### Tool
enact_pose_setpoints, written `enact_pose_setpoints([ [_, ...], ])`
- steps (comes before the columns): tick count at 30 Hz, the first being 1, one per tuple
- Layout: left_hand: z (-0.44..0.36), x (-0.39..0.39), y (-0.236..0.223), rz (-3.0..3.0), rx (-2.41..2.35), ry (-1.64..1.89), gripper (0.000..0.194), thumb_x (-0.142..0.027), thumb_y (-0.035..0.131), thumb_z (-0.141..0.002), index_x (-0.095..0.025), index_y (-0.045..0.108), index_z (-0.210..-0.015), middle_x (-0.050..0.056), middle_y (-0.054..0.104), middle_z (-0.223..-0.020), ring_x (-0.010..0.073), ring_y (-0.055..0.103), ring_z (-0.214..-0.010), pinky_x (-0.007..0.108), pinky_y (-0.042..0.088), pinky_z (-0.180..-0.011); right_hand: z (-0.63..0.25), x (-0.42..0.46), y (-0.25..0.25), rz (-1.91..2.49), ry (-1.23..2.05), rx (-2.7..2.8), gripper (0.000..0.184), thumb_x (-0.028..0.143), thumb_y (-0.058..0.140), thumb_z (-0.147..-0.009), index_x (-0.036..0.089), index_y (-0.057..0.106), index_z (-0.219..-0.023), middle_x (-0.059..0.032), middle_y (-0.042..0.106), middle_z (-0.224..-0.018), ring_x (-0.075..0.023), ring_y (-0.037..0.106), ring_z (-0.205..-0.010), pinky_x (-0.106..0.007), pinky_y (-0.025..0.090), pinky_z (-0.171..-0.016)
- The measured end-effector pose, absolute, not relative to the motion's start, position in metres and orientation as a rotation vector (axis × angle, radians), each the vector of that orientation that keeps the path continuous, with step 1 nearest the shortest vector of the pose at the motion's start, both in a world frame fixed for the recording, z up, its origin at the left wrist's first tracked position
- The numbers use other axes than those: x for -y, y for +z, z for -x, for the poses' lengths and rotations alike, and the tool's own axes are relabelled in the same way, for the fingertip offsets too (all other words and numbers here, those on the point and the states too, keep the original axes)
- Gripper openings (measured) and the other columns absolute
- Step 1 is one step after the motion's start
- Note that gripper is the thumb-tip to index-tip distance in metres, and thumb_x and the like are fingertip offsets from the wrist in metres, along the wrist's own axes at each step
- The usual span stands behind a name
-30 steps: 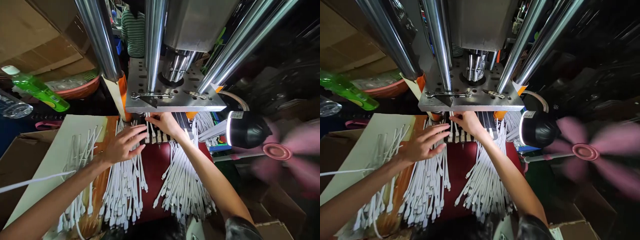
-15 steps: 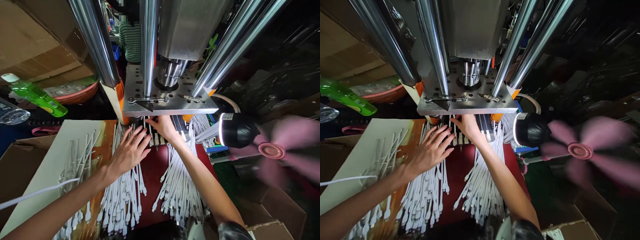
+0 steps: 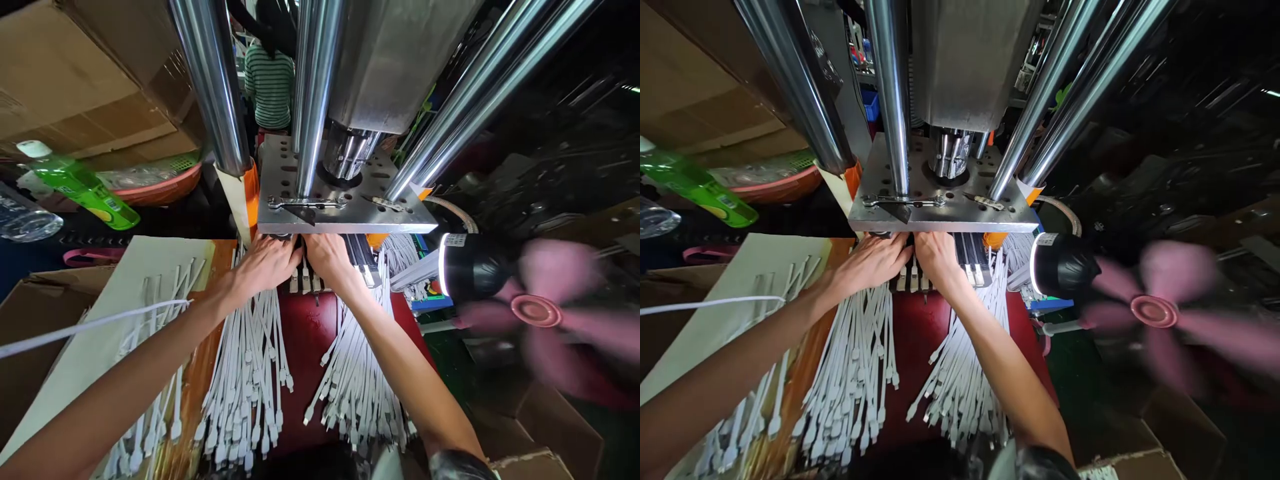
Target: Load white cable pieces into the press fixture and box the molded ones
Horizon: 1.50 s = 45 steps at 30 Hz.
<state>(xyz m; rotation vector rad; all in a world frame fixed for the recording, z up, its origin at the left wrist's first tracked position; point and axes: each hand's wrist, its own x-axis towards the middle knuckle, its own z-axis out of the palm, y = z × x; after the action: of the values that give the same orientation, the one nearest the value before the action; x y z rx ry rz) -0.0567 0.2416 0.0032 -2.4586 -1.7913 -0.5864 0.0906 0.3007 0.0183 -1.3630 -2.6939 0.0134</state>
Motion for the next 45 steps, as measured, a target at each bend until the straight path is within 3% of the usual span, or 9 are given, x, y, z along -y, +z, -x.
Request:
enact_pose_setpoints([
  [5, 0.061, -0.277, 0.005, 2.431, 1.821, -0.655, 0.035, -0.03, 0.044, -0.101, -0.011, 0.072, -0.106, 0.021, 0.076, -0.1, 0.0324, 0.074, -0.092, 0.046, 0.05, -0.094, -0.079, -0.33, 0.018, 1.352, 0.017, 2.671, 0.037, 0.007, 0.037, -0.101, 0.007, 0.066, -0.124, -0.0209, 0.073, -0.116, -0.0292, 0.065, -0.109, -0.039, 0.048, -0.097],
  [10, 0.058, -0.236, 0.013, 2.255, 1.945, -0.734, 0.03, -0.029, 0.042, -0.101, -0.015, 0.069, -0.101, 0.016, 0.075, -0.094, 0.0299, 0.072, -0.088, 0.042, 0.052, -0.083, -0.109, -0.285, 0.032, 1.312, 0.025, 2.604, 0.034, 0.011, 0.041, -0.101, 0.014, 0.064, -0.126, -0.0152, 0.073, -0.115, -0.0247, 0.067, -0.094, -0.032, 0.048, -0.08],
  [15, 0.067, -0.104, -0.02, 2.082, 2.337, -0.266, 0.037, -0.045, 0.049, -0.097, -0.022, 0.058, -0.07, 0.006, 0.062, -0.057, 0.0248, 0.059, -0.05, 0.033, 0.037, -0.051, -0.191, -0.158, -0.003, 1.816, 0.059, 2.393, 0.033, 0.045, 0.052, -0.104, 0.02, 0.061, -0.083, -0.0056, 0.062, -0.062, -0.0208, 0.055, -0.052, -0.031, 0.029, -0.051],
  [18, 0.071, -0.06, -0.04, 2.141, 2.527, -0.25, 0.033, -0.036, 0.047, -0.096, -0.024, 0.055, -0.067, 0.007, 0.067, -0.063, 0.0261, 0.064, -0.055, 0.033, 0.033, -0.053, -0.218, -0.12, -0.028, 2.093, 0.146, 2.443, 0.03, 0.037, 0.053, -0.102, 0.021, 0.058, -0.077, -0.007, 0.063, -0.062, -0.0207, 0.054, -0.049, -0.031, 0.021, -0.05],
  [24, 0.076, -0.062, -0.043, 2.065, 2.851, -0.714, 0.028, -0.041, 0.053, -0.094, -0.024, 0.06, -0.072, 0.002, 0.07, -0.066, 0.0212, 0.064, -0.058, 0.031, 0.038, -0.056, -0.228, -0.126, -0.029, 1.904, 0.638, 2.084, 0.034, 0.042, 0.052, -0.1, 0.023, 0.055, -0.072, -0.0014, 0.062, -0.062, -0.0175, 0.055, -0.053, -0.027, 0.032, -0.054],
  [28, 0.078, -0.062, -0.041, 1.896, 3.134, -1.65, 0.025, -0.043, 0.073, -0.082, -0.02, 0.066, -0.088, 0.003, 0.073, -0.079, 0.018, 0.067, -0.069, 0.027, 0.046, -0.06, -0.236, -0.121, -0.02, 1.677, 0.807, 1.804, 0.043, 0.056, 0.053, -0.098, 0.021, 0.061, -0.074, 0.0003, 0.056, -0.062, -0.015, 0.048, -0.05, -0.027, 0.035, -0.053],
  [34, 0.036, -0.042, -0.027, 1.222, 3.374, -2.808, 0.086, -0.039, 0.091, -0.07, -0.017, 0.051, -0.144, -0.003, 0.065, -0.079, 0.0078, 0.053, -0.059, 0.019, 0.039, -0.052, -0.221, -0.086, -0.005, 1.368, 0.944, 1.656, 0.037, 0.042, 0.052, -0.102, 0.021, 0.057, -0.072, 0.0027, 0.049, -0.061, -0.0131, 0.044, -0.054, -0.025, 0.032, -0.052],
  [40, -0.013, -0.012, -0.014, 1.375, 3.391, -2.689, 0.125, -0.044, 0.091, -0.07, -0.018, 0.014, -0.166, 0.002, 0.077, -0.086, 0.0185, 0.068, -0.075, 0.029, 0.053, -0.073, -0.192, -0.05, -0.002, 0.954, 1.375, 2.023, 0.023, 0.015, 0.056, -0.091, 0.021, 0.047, -0.07, 0.0045, 0.047, -0.066, -0.01, 0.047, -0.06, -0.022, 0.031, -0.056],
  [45, -0.015, 0.002, -0.006, 1.575, 3.364, -2.309, 0.112, -0.051, 0.082, -0.077, -0.025, 0.018, -0.166, -0.001, 0.078, -0.081, 0.0205, 0.069, -0.074, 0.032, 0.054, -0.078, -0.193, -0.043, -0.009, 0.957, 1.39, 1.975, 0.023, 0.014, 0.055, -0.089, 0.021, 0.043, -0.071, 0.0051, 0.043, -0.065, -0.0106, 0.044, -0.061, -0.023, 0.03, -0.057],
])
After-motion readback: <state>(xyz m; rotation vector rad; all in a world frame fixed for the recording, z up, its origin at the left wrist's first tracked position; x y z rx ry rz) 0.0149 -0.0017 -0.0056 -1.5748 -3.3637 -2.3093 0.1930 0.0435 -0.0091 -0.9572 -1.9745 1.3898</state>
